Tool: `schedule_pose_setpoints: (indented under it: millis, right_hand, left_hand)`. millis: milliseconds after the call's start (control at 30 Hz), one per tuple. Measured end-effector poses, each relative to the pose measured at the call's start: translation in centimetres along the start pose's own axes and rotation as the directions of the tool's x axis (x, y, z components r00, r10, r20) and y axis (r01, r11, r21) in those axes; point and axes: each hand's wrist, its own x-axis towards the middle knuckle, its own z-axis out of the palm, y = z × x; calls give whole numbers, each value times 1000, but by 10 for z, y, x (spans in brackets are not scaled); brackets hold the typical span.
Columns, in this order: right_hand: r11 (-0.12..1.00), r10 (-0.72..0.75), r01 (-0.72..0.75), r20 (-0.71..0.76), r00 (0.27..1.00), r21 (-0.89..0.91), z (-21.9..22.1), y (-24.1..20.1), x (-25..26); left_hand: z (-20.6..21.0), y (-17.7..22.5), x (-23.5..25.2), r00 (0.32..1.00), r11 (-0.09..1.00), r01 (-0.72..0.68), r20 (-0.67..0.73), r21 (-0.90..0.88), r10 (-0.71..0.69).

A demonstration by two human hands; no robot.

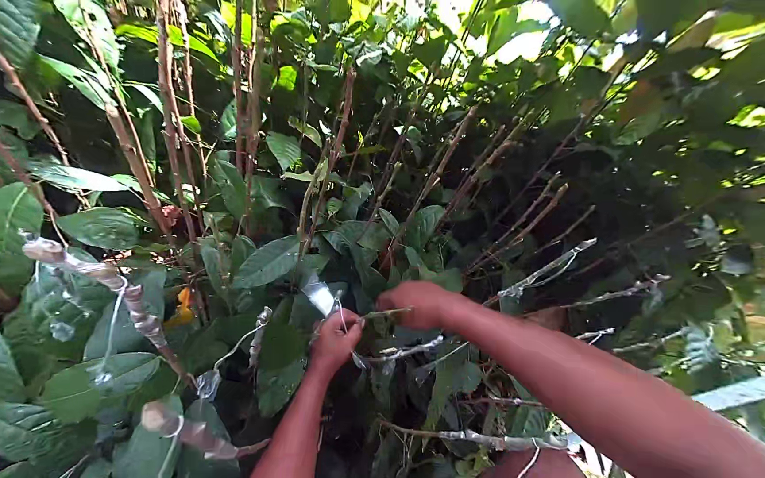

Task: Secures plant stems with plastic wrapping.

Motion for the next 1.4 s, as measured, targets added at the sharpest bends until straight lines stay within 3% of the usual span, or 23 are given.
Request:
schedule_pose_setpoints:
  millis: [100,200,267,333,367,467,533,600,633,700,733,767,800,833,900,933,1000,1067,1133,1200,1267,1333,1400]
  right_hand:
    - [993,61,-60,8,998,-100,17,-16,-18]
    - [995,-39,33,-62,997,-94,18,-71,-40]
    - [984,-161,165,-55,985,73,1,-83,-37]
    - [923,-178,178,-31,983,342,-21,-46,-14]
    - [927,-135,135,-25,991,350,-23,-23,-1]
    - [997,8,0,-115,993,74,-3,-7,10]
    - [995,42,-31,-124,991,92,8,-17,-8]
    - [994,-21,29,-71,997,107,3,-41,-40]
    - [986,-67,74,-46,997,152,-4,-55,-55]
    - [857,-141,173,-102,985,486,-16,-63,-66]
    - [748,-113,179,-143,983,639,-23,-53,-62]
    - [718,-72,175,-179,981,674,-30,-36,-52]
    - [808,-24,141,-207,978,573,-34,-15,-43]
    - [934,38,43,-219,975,355,-31,-3,-39]
    - [992,123,-121,-204,971,24,-13,-20,-49]
    - [995,98,-96,-189,977,21,-6,-40,-60]
    - [967,-31,83,-212,977,239,-15,-62,-71]
    - [903,-67,150,-212,975,403,-32,-34,-56]
    - [988,12,23,-223,975,153,-30,-5,-48]
    - [998,60,-60,-218,974,5,-17,-30,-62]
    - [981,-22,61,-204,979,185,-20,-59,-75]
    - [891,-96,154,-155,983,427,-37,-42,-59]
    - [944,-63,99,-123,990,315,-38,-5,-35]
  left_hand:
    - [-2,4,4,983,986,148,-100,-81,-155]
    - [-1,22,6,980,981,192,-56,6,-191]
    - [-3,28,1,987,982,134,68,136,-144]
    - [-1,14,-3,984,983,42,162,180,-72]
    - [0,6,-4,990,990,-11,138,138,-8]
    - [-6,9,5,998,999,43,53,4,-43]
    - [-7,20,9,989,989,145,12,-21,-145]
    - [-9,29,13,979,979,205,-18,-19,-205]
    - [-9,34,14,978,979,205,-26,-8,-205]
    - [-7,41,11,986,983,163,28,80,-165]
    - [-4,39,9,984,980,134,95,147,-149]
    - [1,31,8,982,977,85,149,194,-115]
    - [4,24,5,984,979,37,161,199,-70]
    - [5,21,5,990,986,16,135,166,-39]
    - [-3,29,9,991,996,80,106,51,-85]
    - [-5,33,11,988,993,113,99,30,-116]
    - [-3,40,10,987,989,101,115,106,-113]
    - [6,35,3,981,988,49,180,145,-75]
    - [3,33,3,984,993,81,150,85,-93]
    - [-5,42,10,977,981,185,98,52,-189]
    - [-6,46,11,974,973,182,111,142,-199]
    - [1,44,6,968,963,91,206,253,-145]
    - [3,42,4,968,968,11,240,252,-73]
